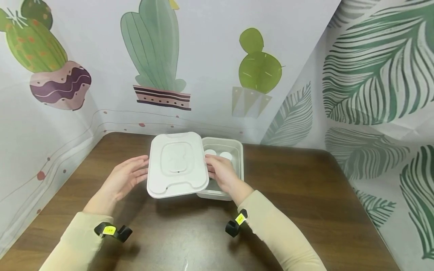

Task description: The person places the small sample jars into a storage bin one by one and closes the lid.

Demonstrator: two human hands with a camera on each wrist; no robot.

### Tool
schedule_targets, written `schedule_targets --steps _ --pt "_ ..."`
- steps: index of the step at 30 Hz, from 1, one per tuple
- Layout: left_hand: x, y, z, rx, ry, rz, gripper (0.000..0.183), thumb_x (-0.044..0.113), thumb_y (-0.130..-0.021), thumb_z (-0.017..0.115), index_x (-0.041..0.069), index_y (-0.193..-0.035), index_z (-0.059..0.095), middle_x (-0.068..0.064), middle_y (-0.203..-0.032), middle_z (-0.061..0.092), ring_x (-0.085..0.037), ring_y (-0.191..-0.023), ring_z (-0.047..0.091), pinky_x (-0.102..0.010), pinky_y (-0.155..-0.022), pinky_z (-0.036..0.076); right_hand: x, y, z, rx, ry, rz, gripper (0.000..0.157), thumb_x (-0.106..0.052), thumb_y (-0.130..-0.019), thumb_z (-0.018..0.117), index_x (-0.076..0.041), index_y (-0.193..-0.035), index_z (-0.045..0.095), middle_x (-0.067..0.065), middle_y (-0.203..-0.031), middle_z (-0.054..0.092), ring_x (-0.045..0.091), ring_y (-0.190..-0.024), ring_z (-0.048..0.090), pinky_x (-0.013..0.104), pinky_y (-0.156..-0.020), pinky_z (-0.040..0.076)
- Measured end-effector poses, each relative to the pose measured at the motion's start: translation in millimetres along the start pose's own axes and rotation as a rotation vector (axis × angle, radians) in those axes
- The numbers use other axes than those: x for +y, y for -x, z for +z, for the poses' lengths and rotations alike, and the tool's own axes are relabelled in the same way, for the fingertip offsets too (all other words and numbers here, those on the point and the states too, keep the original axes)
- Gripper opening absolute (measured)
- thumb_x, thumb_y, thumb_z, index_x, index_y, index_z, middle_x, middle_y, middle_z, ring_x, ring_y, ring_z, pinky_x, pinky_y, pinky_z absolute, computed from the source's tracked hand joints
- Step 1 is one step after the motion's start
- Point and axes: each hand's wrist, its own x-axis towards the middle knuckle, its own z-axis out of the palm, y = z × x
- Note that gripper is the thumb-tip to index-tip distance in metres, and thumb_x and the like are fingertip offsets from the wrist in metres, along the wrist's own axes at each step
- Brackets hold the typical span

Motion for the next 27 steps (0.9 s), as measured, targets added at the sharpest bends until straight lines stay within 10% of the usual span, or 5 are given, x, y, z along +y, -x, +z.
schedule_targets --steps 27 --pt "-1.8 -14.5 32.2 -0.09 -0.021 -0.007 0.048 0.018 -0.096 0.054 -0.004 -0.136 0.04 -0.007 -0.119 0.056 -0.012 -0.086 0.066 -0.029 -0.08 0.056 -15 11 -42.9 -0.017 -0.008 0.022 0.02 -0.013 -0.097 0.048 0.0 -0.11 0.055 -0.002 -0.081 0.066 0.012 -0.075 0.063 0.026 -0.071 0.055"
